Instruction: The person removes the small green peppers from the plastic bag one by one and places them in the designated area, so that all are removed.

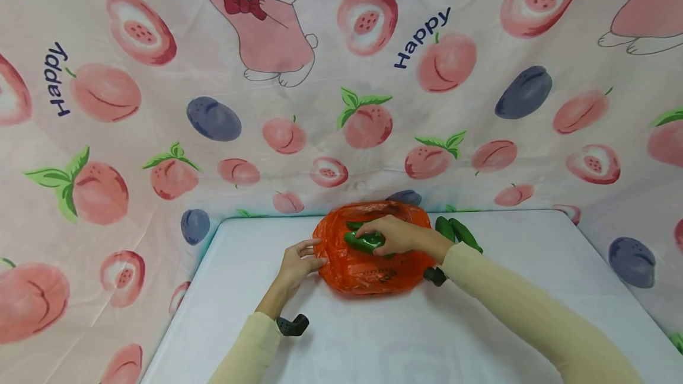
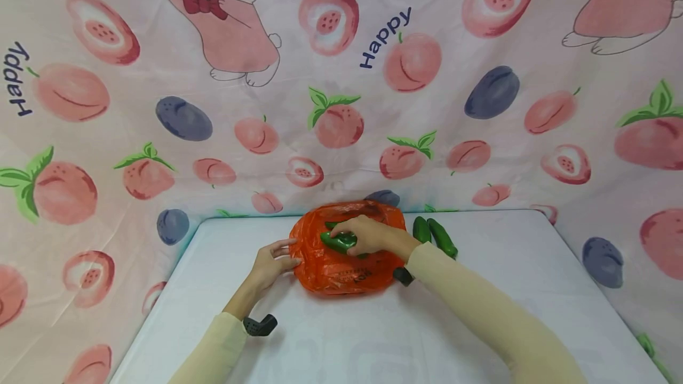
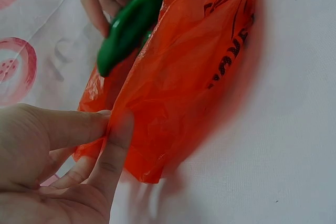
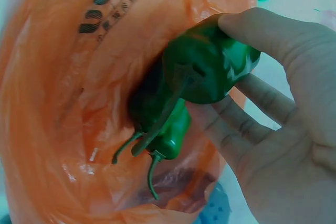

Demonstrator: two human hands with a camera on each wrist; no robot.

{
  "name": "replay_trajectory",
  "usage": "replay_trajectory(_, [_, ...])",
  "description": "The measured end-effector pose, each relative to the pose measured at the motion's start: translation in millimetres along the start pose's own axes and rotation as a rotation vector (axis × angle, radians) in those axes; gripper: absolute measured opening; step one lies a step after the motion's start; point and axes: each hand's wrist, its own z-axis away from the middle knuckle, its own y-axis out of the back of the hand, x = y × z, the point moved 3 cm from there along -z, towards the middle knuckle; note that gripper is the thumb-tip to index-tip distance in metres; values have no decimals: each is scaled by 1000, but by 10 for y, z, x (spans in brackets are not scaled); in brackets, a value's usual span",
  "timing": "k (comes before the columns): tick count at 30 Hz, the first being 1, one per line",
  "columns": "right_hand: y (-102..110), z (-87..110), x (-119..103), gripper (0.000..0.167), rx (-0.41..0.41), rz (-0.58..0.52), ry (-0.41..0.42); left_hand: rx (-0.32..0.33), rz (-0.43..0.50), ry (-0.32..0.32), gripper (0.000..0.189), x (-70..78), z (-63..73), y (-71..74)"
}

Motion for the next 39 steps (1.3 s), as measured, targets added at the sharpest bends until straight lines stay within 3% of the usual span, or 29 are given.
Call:
replay_trajectory(18, [200,47,-113,55,141,10,45,7,-9,8,50,-7,25,2])
replay_trajectory(39, [272,112,-61,54,222,-14,25,-4,4,-12,51,29,12,-16])
